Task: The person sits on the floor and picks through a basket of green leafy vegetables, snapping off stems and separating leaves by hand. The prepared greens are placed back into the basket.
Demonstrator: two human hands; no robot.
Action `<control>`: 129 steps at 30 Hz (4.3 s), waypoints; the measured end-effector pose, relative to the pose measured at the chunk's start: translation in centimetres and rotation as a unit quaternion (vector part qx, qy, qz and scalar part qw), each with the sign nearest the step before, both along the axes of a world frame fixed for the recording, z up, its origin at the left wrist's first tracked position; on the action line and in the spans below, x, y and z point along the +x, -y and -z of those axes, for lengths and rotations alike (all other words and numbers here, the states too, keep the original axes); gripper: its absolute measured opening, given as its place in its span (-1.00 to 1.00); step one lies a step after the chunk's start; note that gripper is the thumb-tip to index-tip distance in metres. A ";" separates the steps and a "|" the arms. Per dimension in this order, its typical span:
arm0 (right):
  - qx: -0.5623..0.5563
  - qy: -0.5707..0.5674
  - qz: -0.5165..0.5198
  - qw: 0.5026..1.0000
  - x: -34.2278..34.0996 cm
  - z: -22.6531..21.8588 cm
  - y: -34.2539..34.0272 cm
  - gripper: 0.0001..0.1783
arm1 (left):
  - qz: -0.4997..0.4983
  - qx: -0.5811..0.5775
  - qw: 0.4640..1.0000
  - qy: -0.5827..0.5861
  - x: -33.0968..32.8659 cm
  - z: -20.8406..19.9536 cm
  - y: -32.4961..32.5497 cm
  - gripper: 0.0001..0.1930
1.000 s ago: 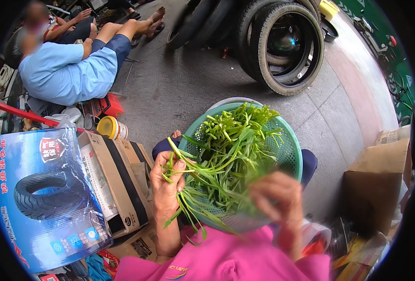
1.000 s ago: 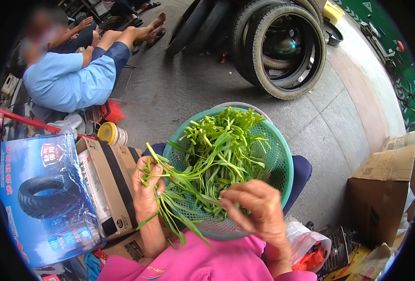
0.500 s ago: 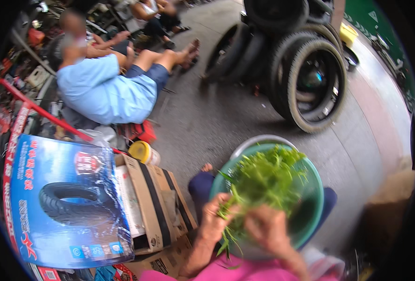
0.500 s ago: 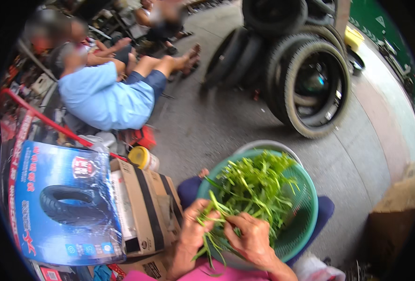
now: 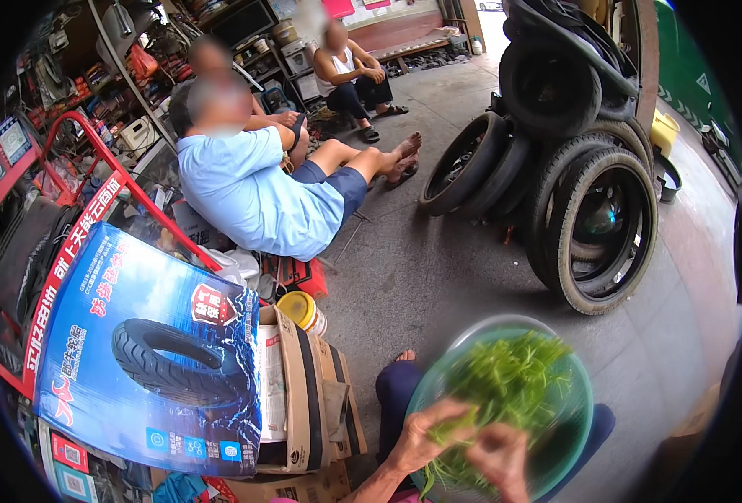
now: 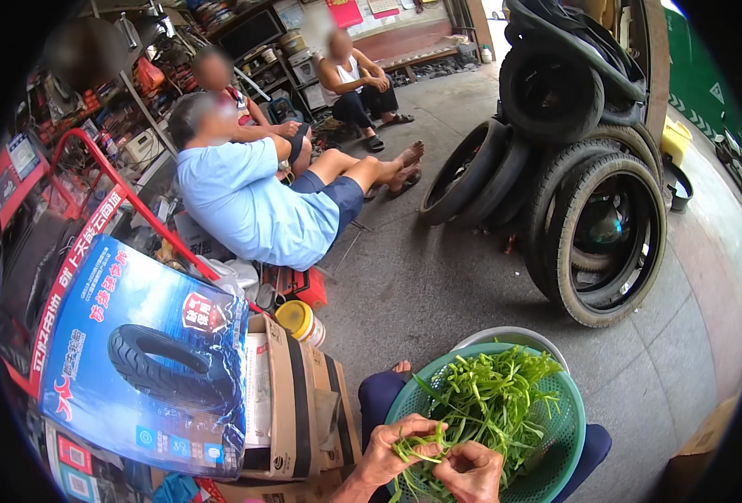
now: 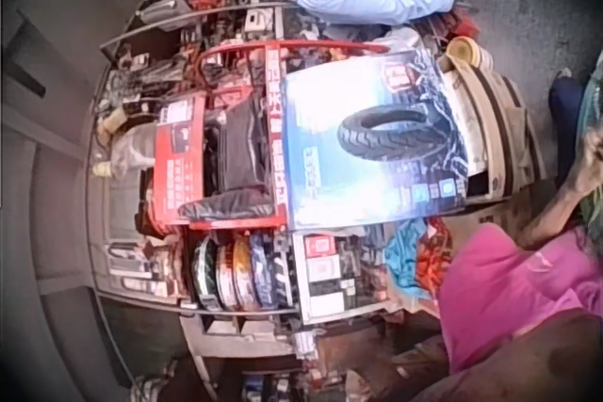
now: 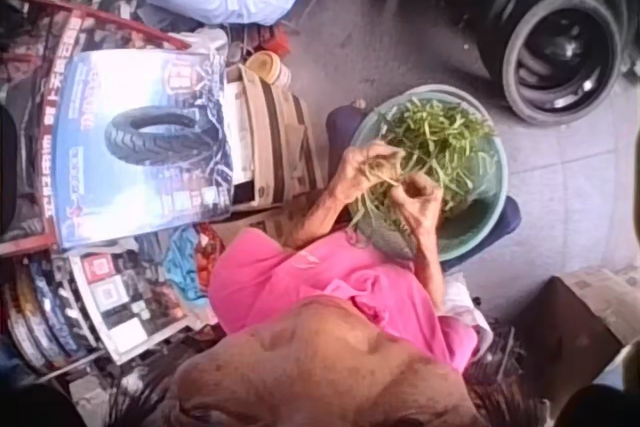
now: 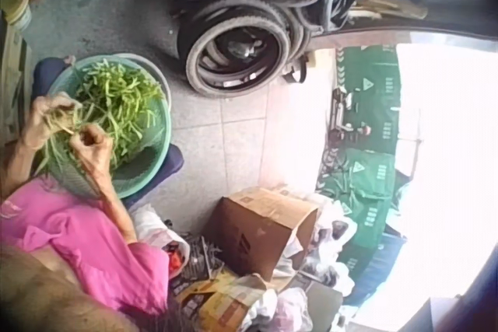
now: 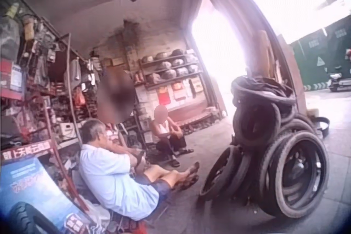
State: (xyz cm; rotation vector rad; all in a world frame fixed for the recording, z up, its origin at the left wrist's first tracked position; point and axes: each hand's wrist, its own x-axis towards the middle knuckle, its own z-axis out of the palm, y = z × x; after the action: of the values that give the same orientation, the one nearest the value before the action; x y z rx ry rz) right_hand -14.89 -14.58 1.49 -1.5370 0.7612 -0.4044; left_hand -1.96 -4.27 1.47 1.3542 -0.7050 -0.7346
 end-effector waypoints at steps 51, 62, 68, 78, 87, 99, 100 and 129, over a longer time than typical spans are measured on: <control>-0.365 -0.046 0.002 0.930 -2.1 1.0 1.7 -0.86 | -0.103 -0.154 0.937 -0.296 3.4 2.2 -4.5 -0.67; -0.382 0.014 -0.031 0.924 -3.1 -2.5 2.5 -0.63 | 0.049 0.112 0.959 0.257 -0.8 -2.1 -1.3 -0.58; -0.439 0.036 -0.005 0.898 -5.3 -1.8 3.7 -0.61 | 0.012 0.092 0.950 0.298 -0.8 -1.9 -1.6 -0.60; -0.416 0.064 -0.035 0.907 -4.6 -0.3 1.8 -0.73 | 0.070 0.106 0.959 0.252 -1.8 -2.2 -2.0 -0.58; 0.136 0.098 0.276 0.946 -5.8 1.9 2.8 -0.90 | 0.065 0.097 0.981 0.152 -1.7 -1.9 -3.0 -0.60; -0.361 -0.205 0.081 0.906 -2.8 4.2 3.5 -0.63 | -0.024 -0.071 0.906 -0.417 0.3 0.5 -3.4 -0.80; -0.370 -0.238 0.056 0.896 -2.6 4.7 3.8 -0.71 | -0.005 -0.093 0.894 -0.438 0.0 0.8 -3.0 -0.82; -0.422 0.040 -0.038 0.905 -3.9 -2.8 1.8 -0.62 | 0.030 0.085 0.894 -0.439 0.3 0.3 -2.2 -0.70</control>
State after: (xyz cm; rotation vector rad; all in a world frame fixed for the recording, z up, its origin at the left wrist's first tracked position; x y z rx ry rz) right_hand -18.76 -16.39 4.27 -2.3302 0.4639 -0.8005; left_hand -1.67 -2.11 1.19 0.9925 0.0480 -1.3526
